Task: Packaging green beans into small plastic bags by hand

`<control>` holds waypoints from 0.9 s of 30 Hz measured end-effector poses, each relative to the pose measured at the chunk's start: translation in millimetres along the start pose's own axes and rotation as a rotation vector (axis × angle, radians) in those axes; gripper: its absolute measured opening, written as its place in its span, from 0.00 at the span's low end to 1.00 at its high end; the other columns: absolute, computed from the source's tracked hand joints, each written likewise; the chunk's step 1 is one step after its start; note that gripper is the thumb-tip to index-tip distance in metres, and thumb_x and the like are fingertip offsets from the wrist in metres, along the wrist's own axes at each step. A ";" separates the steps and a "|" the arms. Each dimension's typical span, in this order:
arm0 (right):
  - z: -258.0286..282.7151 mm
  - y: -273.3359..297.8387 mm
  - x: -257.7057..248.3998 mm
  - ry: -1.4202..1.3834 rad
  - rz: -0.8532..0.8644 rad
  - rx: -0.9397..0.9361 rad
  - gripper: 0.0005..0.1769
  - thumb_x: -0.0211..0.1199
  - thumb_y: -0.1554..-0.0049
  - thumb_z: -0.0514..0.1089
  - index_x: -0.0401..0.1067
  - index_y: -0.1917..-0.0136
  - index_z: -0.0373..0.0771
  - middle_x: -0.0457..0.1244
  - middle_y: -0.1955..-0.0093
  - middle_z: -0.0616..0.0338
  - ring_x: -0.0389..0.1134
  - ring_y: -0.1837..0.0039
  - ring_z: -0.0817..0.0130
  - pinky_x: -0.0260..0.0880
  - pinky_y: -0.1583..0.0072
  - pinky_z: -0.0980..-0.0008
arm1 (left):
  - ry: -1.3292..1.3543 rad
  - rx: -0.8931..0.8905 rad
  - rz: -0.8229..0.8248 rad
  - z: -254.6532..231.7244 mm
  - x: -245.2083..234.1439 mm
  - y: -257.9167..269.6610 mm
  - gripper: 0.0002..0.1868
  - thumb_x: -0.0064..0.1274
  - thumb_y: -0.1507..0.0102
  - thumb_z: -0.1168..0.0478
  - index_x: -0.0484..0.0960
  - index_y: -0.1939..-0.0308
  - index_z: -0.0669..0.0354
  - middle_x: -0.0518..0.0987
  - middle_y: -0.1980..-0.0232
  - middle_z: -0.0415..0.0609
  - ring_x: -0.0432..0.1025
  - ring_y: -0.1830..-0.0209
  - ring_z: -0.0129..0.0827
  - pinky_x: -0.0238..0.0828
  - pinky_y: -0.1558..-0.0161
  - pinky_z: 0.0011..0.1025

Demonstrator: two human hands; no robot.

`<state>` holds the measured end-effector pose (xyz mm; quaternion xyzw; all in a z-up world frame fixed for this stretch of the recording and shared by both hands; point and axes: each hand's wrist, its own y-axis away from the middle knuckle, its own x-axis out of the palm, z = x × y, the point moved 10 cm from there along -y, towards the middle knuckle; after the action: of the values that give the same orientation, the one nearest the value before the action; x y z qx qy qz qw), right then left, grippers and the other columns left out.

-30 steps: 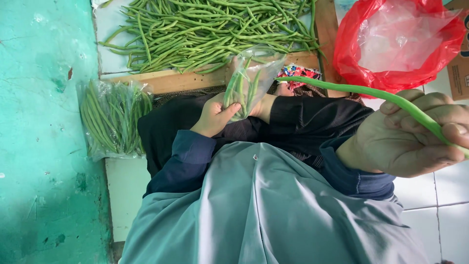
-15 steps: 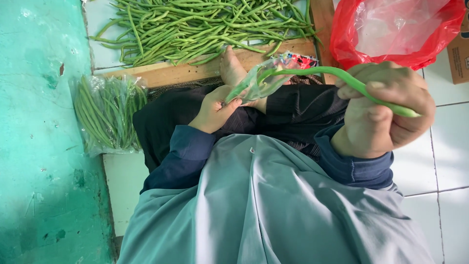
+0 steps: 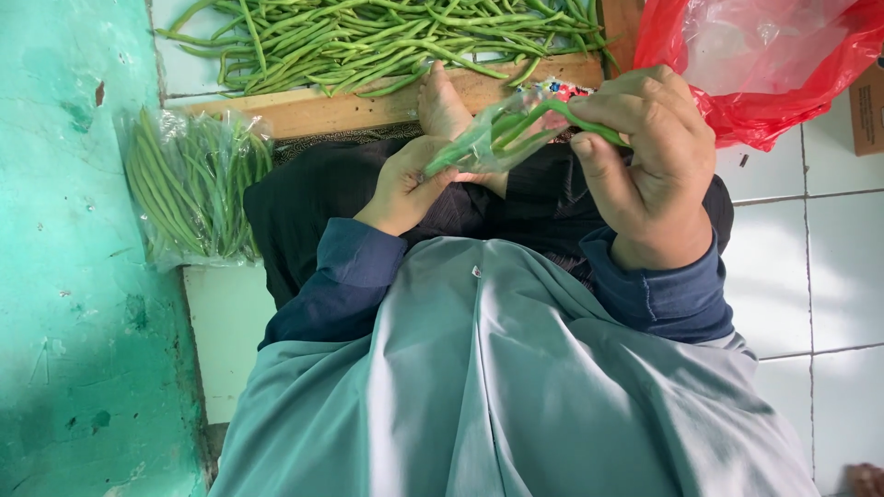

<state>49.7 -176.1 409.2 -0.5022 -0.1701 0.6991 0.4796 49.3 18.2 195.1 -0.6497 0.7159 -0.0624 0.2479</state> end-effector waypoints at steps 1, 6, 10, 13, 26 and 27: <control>-0.1 -2.3 0.3 -0.001 0.002 -0.001 0.13 0.59 0.30 0.38 0.74 0.47 0.21 0.63 0.58 0.40 0.66 0.53 0.47 0.61 0.46 0.55 | 0.000 -0.001 -0.002 -2.8 -1.2 -0.1 0.13 0.48 0.27 0.54 0.81 0.48 0.57 0.80 0.49 0.49 0.75 0.47 0.41 0.69 0.41 0.38; 11.9 -7.0 10.2 0.114 0.186 -0.062 0.14 0.57 0.29 0.42 0.79 0.40 0.31 0.65 0.42 0.43 0.62 0.43 0.49 0.58 0.36 0.50 | 0.009 0.102 -0.054 -19.4 -12.1 2.6 0.12 0.50 0.28 0.64 0.78 0.40 0.56 0.77 0.40 0.52 0.75 0.42 0.43 0.71 0.38 0.37; 11.6 -6.1 19.4 0.079 0.244 -0.104 0.12 0.60 0.31 0.39 0.78 0.41 0.30 0.62 0.40 0.41 0.61 0.39 0.42 0.61 0.35 0.46 | 0.035 0.158 -0.079 -19.9 -12.4 2.3 0.12 0.49 0.26 0.59 0.76 0.39 0.52 0.77 0.41 0.52 0.75 0.43 0.42 0.73 0.40 0.38; 2.1 -1.9 25.6 0.099 0.296 -0.080 0.07 0.63 0.32 0.36 0.76 0.42 0.31 0.62 0.35 0.38 0.59 0.34 0.38 0.61 0.31 0.42 | -0.008 0.147 -0.043 -23.7 -8.3 -0.1 0.12 0.48 0.26 0.57 0.79 0.42 0.56 0.78 0.44 0.52 0.76 0.44 0.43 0.73 0.40 0.39; -2.3 -0.8 37.5 0.074 0.317 -0.081 0.08 0.66 0.32 0.38 0.78 0.44 0.29 0.64 0.37 0.42 0.60 0.32 0.36 0.64 0.30 0.40 | 0.043 0.124 -0.007 -12.0 0.6 1.2 0.12 0.51 0.27 0.58 0.79 0.43 0.58 0.79 0.46 0.52 0.75 0.45 0.43 0.73 0.40 0.39; -4.4 0.3 41.1 0.043 0.341 -0.079 0.06 0.66 0.32 0.38 0.79 0.44 0.31 0.64 0.36 0.44 0.61 0.32 0.37 0.64 0.29 0.42 | 0.038 0.108 -0.022 -7.0 -1.2 3.1 0.11 0.55 0.29 0.59 0.79 0.44 0.57 0.80 0.47 0.51 0.75 0.46 0.41 0.73 0.41 0.38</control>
<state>51.9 -142.7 384.9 -0.5570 -0.0996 0.7523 0.3374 43.5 18.2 200.2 -0.6419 0.7089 -0.1161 0.2682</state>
